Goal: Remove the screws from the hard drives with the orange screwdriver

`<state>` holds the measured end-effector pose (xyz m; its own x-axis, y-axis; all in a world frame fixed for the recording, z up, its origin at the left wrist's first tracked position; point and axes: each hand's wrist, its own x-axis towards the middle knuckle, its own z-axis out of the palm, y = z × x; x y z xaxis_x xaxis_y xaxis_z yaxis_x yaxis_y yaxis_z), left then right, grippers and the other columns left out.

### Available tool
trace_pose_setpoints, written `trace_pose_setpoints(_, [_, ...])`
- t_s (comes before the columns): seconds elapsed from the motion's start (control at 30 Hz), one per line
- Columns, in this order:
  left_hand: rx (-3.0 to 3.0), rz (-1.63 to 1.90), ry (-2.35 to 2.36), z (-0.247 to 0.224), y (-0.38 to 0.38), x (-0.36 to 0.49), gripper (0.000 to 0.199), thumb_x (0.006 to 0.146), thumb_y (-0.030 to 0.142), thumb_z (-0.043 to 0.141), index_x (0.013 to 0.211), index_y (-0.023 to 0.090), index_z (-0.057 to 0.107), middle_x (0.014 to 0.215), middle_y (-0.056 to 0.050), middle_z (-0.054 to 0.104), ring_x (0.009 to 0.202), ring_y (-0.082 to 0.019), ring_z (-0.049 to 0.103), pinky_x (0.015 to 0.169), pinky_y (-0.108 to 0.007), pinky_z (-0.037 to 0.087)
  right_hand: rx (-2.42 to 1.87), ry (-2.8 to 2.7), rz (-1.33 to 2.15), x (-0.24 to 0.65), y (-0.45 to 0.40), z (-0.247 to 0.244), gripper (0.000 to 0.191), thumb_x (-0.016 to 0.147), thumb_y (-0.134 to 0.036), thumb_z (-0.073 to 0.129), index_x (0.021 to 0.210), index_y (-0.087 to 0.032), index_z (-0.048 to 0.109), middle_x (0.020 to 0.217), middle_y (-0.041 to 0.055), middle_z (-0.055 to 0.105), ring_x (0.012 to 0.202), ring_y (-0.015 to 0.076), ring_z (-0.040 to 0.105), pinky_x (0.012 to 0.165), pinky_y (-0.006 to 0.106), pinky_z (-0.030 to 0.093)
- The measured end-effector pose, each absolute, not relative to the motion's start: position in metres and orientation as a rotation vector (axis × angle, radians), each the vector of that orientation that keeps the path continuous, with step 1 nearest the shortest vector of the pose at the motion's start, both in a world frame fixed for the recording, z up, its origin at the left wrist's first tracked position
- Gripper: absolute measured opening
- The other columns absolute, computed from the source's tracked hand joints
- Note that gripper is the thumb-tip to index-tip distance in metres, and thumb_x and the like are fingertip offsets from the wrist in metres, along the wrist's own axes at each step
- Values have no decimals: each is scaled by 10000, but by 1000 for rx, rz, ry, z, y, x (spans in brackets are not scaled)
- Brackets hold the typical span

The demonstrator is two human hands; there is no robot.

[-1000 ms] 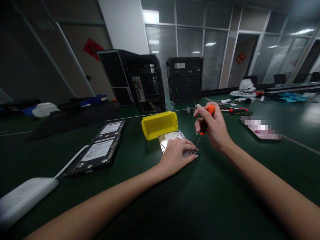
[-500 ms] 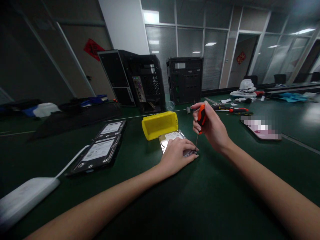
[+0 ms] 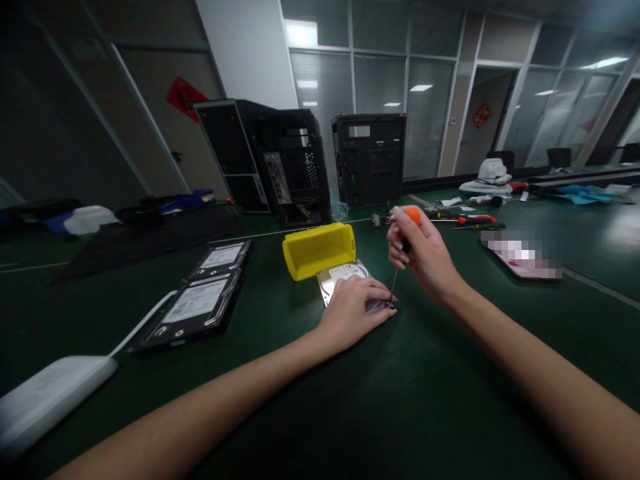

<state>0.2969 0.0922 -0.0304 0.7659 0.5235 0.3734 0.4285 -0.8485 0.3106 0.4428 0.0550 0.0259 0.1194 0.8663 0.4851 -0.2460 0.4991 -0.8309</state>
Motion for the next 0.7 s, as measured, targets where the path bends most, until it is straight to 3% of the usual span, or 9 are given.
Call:
trace_pose_setpoints(0.13, [2734,642,783,-29,91,297,185,802,326,596,950,263,687,1041,-7,652,961,-231,540,810,-378,387,-670,-1165,935,438,52,28,349,835,-574,386,876,-252,514,643,-32,390,466,89,343,447,237,361])
trace_pose_setpoints(0.47, [2749,655,763,-30,92,297,189,805,335,588,955,272,685,1042,0,650,963,-230,541,808,-365,386,-669,-1181,851,439,55,27,176,811,-369,557,831,-217,471,833,-15,543,546,75,480,544,242,448])
trace_pose_setpoints(0.57, [2754,669,761,-31,92,297,195,805,336,589,960,266,683,1036,-4,651,957,-231,541,804,-369,386,-685,-1188,862,440,56,25,195,801,-365,576,834,-232,437,766,-29,552,516,74,459,498,227,423])
trace_pose_setpoints(0.7, [2747,664,757,-31,92,297,196,805,335,589,962,264,683,1038,-6,650,961,-232,538,813,-376,382,-681,-1181,855,441,56,23,198,797,-361,590,873,-266,434,617,-73,439,444,60,350,430,192,342])
